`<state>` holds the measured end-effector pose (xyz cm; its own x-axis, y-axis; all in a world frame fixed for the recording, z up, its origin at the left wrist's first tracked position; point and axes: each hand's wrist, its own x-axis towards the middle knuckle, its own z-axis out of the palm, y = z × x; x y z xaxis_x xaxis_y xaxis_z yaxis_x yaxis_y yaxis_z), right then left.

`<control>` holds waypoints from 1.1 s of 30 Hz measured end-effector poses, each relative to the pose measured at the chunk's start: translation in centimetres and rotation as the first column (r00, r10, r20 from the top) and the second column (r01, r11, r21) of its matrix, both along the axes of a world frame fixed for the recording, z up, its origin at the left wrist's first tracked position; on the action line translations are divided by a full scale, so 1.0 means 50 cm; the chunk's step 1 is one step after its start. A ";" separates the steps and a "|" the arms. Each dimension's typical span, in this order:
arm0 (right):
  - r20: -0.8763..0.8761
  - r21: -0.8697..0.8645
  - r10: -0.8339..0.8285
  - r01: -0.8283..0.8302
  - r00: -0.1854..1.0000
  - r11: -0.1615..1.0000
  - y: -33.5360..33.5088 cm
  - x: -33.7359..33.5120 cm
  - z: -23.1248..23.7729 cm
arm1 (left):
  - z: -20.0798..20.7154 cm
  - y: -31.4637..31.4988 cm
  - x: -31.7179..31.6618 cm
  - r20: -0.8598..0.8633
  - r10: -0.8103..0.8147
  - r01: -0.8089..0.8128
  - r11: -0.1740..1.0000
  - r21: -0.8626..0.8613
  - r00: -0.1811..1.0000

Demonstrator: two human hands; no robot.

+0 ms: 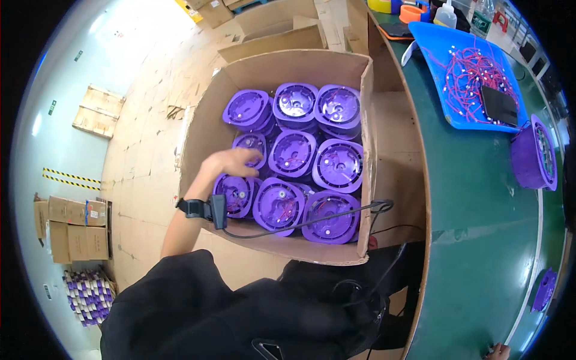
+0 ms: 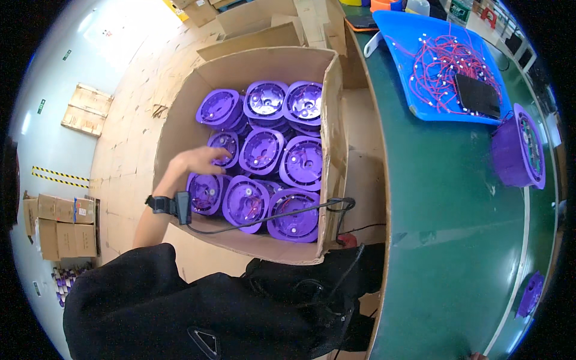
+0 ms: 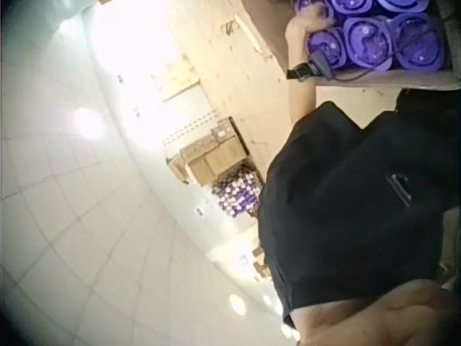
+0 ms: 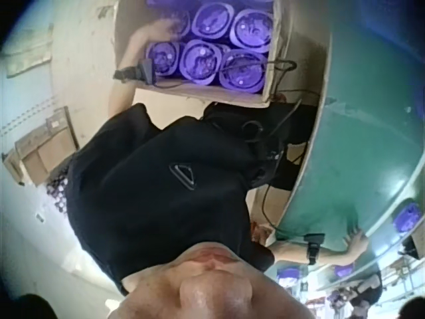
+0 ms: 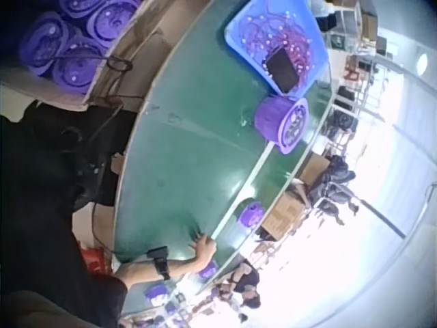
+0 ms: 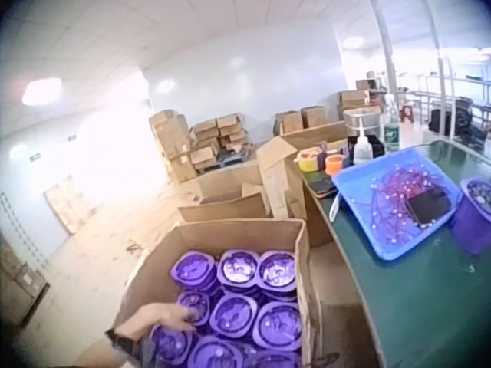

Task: The person assembles purple fan units by taking purple housings from a cardboard box, inserting white fan blades, and placing the completed units on a green workbench. The person handles the components by hand, repeatedly picking up housings and blades to form finished assemblies.

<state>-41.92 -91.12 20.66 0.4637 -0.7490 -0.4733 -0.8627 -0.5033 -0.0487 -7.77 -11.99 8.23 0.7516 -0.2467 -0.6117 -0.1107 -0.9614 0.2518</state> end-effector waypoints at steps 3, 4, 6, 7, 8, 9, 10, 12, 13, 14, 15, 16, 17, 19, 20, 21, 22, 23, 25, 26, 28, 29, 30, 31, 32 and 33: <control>-0.007 -0.036 0.096 -0.096 0.995 0.995 -0.036 -0.018 -0.013 | -0.098 -0.022 -0.033 -0.245 0.078 -0.150 0.945 -0.291 0.966; -0.006 -0.065 0.142 -0.142 0.990 0.988 -0.049 -0.031 -0.017 | -0.097 -0.024 -0.029 -0.277 0.061 -0.134 0.959 -0.251 0.959; -0.013 -0.080 0.113 -0.114 0.993 0.990 -0.011 -0.016 -0.010 | -0.069 -0.015 -0.012 -0.335 0.042 -0.099 0.983 -0.155 0.941; -0.017 -0.086 0.100 -0.101 0.995 0.991 0.011 -0.007 -0.005 | -0.063 -0.001 -0.013 -0.237 0.034 -0.053 0.996 -0.074 0.971; 0.008 -0.096 0.102 -0.101 0.995 0.990 -0.013 -0.020 -0.016 | -0.055 0.020 -0.013 -0.132 0.016 -0.014 1.000 0.013 0.991; 0.040 -0.108 0.119 -0.115 0.992 0.988 -0.053 -0.044 -0.037 | -0.048 0.032 -0.013 -0.027 -0.016 0.019 0.995 0.102 0.999; 0.079 -0.124 0.144 -0.134 0.986 0.983 -0.103 -0.075 -0.065 | -0.032 0.030 -0.014 -0.043 0.036 -0.026 0.974 0.224 0.998; 0.182 -0.214 0.232 -0.192 0.955 0.958 -0.269 -0.175 -0.128 | -0.119 0.099 0.013 -0.156 0.066 -0.011 0.943 0.332 0.985; 0.209 -0.276 0.279 -0.217 0.937 0.936 -0.340 -0.236 -0.153 | -0.170 0.138 0.039 -0.213 0.070 0.016 0.927 0.375 0.974; 0.272 -0.281 0.268 -0.190 0.924 0.941 -0.305 -0.241 -0.183 | -0.167 0.133 0.037 -0.167 0.029 0.039 0.921 0.388 0.986; 0.328 -0.293 0.286 -0.191 0.900 0.937 -0.260 -0.209 -0.186 | -0.138 0.140 0.009 -0.104 0.051 -0.003 0.908 0.419 0.993; 0.385 -0.305 0.307 -0.194 0.870 0.932 -0.194 -0.162 -0.181 | -0.113 0.148 -0.016 -0.035 0.057 -0.036 0.899 0.436 0.998; 0.333 -0.231 0.215 -0.142 0.918 0.963 -0.128 -0.127 -0.146 | -0.132 0.195 -0.025 0.141 -0.018 -0.026 0.951 0.307 0.990; 0.158 -0.124 0.045 -0.025 0.986 0.992 0.005 -0.047 -0.058 | -0.100 0.131 -0.014 0.109 -0.137 0.067 0.870 0.488 0.985; 0.243 -0.282 0.118 -0.046 0.963 0.958 0.001 -0.084 -0.072 | -0.098 0.099 -0.022 0.376 -0.174 -0.009 0.899 0.438 0.910; 0.197 -0.164 -0.007 0.040 0.980 0.986 0.103 0.007 -0.010 | -0.100 0.132 -0.021 0.312 -0.209 0.038 0.879 0.476 0.927; 0.169 -0.136 -0.026 0.050 0.985 0.989 0.150 0.045 0.029 | -0.108 0.161 -0.015 0.247 -0.245 0.096 0.865 0.493 0.937; 0.177 -0.149 -0.010 0.037 0.984 0.988 0.157 0.055 0.026 | -0.093 0.180 -0.015 0.144 -0.227 0.121 0.845 0.520 0.963; 0.189 -0.177 0.002 0.032 0.982 0.984 0.161 0.040 0.050 | -0.062 0.137 0.020 -0.097 -0.078 0.119 0.818 0.563 0.992; 0.208 -0.173 0.033 0.003 0.978 0.985 0.158 0.026 0.047 | -0.049 0.103 0.034 -0.165 -0.046 0.135 0.804 0.579 0.985; 0.224 -0.212 0.028 0.021 0.974 0.977 0.151 0.001 0.039 | -0.021 0.015 0.036 -0.227 -0.058 0.174 0.828 0.533 0.972; 0.116 -0.152 -0.048 0.066 0.992 0.986 0.155 0.009 0.049 | -0.004 -0.037 0.021 -0.202 -0.088 0.171 0.877 0.448 0.976; 0.122 -0.205 0.010 0.015 0.992 0.979 0.150 -0.005 0.042 | 0.007 -0.096 0.010 -0.172 -0.134 0.187 0.920 0.344 0.976; 0.173 -0.214 0.041 -0.003 0.984 0.977 0.146 -0.017 0.033 | 0.012 -0.159 -0.001 -0.139 -0.182 0.211 0.949 0.233 0.973; 0.222 -0.223 0.084 -0.033 0.971 0.974 0.142 -0.019 0.021 | 0.010 -0.226 -0.024 -0.098 -0.220 0.230 0.967 0.106 0.971; 0.236 -0.248 0.090 -0.029 0.968 0.968 0.144 -0.016 0.018 | 0.000 -0.293 -0.038 -0.074 -0.263 0.263 0.965 -0.011 0.962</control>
<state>-42.71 -83.90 21.56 0.5894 -0.7939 -0.1497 -0.8077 -0.5762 -0.1249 -9.68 -26.65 8.22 0.6130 -0.4300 -0.6628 -0.3406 -0.9008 0.2694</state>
